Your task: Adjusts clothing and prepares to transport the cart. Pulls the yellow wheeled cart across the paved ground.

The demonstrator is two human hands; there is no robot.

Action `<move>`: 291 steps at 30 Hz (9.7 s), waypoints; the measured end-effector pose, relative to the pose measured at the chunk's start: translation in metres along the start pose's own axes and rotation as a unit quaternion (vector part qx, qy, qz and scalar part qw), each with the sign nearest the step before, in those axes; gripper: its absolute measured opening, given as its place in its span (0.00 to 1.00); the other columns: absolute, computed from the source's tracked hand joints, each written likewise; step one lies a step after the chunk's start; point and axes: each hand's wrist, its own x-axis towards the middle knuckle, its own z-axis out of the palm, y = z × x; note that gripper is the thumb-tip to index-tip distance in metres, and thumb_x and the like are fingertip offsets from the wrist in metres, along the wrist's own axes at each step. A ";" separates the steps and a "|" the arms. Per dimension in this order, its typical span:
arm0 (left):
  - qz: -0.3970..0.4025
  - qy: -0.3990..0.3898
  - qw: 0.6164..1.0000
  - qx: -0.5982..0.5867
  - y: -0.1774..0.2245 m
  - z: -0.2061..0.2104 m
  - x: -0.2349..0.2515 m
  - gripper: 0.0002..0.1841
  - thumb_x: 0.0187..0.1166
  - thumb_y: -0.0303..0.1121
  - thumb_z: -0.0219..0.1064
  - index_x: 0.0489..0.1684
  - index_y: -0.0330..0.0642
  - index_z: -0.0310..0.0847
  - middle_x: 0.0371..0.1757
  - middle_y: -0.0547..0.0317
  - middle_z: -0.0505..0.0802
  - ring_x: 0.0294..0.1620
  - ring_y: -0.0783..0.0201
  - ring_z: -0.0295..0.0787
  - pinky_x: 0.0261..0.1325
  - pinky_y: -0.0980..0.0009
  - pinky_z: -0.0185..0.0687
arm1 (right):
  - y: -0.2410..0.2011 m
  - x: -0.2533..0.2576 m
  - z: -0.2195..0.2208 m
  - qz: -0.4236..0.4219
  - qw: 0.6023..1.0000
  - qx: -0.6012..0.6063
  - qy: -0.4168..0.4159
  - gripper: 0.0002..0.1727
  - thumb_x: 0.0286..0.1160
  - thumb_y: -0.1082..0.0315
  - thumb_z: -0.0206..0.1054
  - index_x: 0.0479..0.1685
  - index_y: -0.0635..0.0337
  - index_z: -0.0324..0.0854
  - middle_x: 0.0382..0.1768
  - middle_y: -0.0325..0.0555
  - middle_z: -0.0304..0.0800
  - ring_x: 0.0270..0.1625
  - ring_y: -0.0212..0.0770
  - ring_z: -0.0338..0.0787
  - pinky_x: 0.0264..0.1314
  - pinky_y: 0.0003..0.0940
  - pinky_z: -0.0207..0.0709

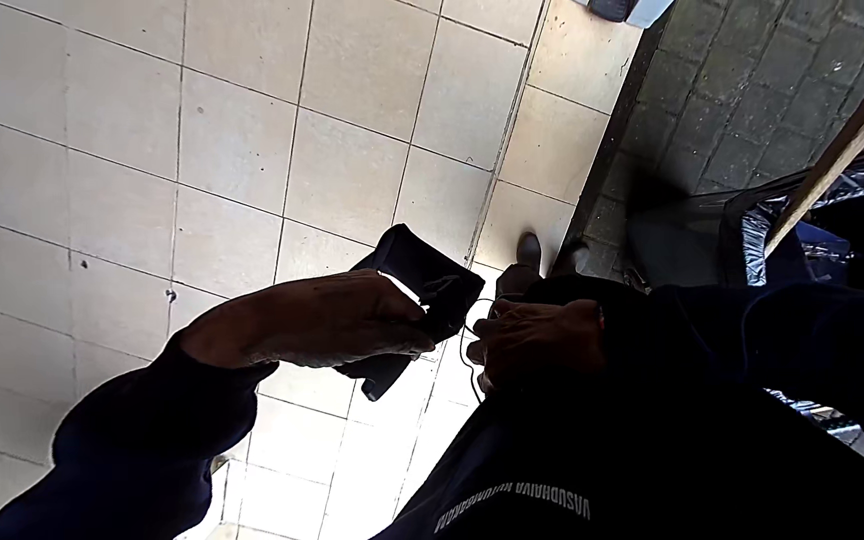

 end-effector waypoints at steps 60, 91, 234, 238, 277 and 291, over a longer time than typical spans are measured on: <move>0.122 0.000 0.980 -0.154 -0.015 0.094 0.045 0.12 0.83 0.34 0.59 0.27 0.44 0.83 0.17 0.74 0.77 0.17 0.85 0.70 0.21 0.83 0.64 | -0.050 -0.065 -0.013 0.200 0.966 0.102 0.127 0.18 0.82 0.74 0.56 0.69 0.69 0.73 0.51 0.61 0.85 0.49 0.57 0.91 0.45 0.47 0.85; 0.162 0.010 0.952 -0.260 -0.013 0.084 0.036 0.15 0.77 0.28 0.61 0.16 0.50 0.77 0.14 0.78 0.77 0.16 0.87 0.71 0.18 0.86 0.64 | -0.021 -0.047 -0.004 0.112 0.971 0.057 0.203 0.07 0.79 0.72 0.60 0.47 0.59 0.83 0.40 0.54 0.86 0.38 0.53 0.89 0.32 0.45 0.80; 0.245 0.160 0.952 -0.089 0.064 0.008 0.116 0.20 0.92 0.43 0.55 0.25 0.49 0.78 0.18 0.71 0.75 0.19 0.79 0.69 0.22 0.82 0.61 | -0.016 -0.127 0.024 0.159 0.826 0.172 0.512 0.29 0.75 0.60 0.77 0.69 0.70 0.79 0.64 0.52 0.89 0.68 0.35 0.87 0.74 0.30 0.81; 0.223 0.165 0.958 -0.077 0.062 0.011 0.119 0.21 0.93 0.47 0.52 0.26 0.50 0.78 0.19 0.71 0.76 0.19 0.78 0.70 0.22 0.80 0.62 | -0.014 -0.123 0.021 0.160 0.825 0.187 0.509 0.28 0.74 0.61 0.78 0.68 0.70 0.80 0.62 0.50 0.91 0.65 0.33 0.89 0.73 0.29 0.82; -0.072 0.281 0.808 -0.513 -0.118 0.114 0.234 0.16 0.92 0.39 0.56 0.56 0.34 0.82 0.43 0.56 0.90 0.41 0.72 0.86 0.50 0.71 0.83 | 0.028 -0.107 0.018 0.269 0.852 0.172 0.415 0.16 0.88 0.61 0.61 0.52 0.62 0.91 0.49 0.44 0.94 0.52 0.27 0.91 0.60 0.23 0.84; 0.000 0.292 0.780 -0.554 -0.151 0.109 0.257 0.18 0.89 0.32 0.59 0.74 0.40 0.72 0.48 0.55 0.89 0.40 0.71 0.84 0.44 0.71 0.83 | 0.066 0.003 -0.018 0.154 0.968 0.184 0.079 0.23 0.86 0.75 0.55 0.76 0.52 0.81 0.75 0.46 0.84 0.77 0.44 0.82 0.78 0.44 0.74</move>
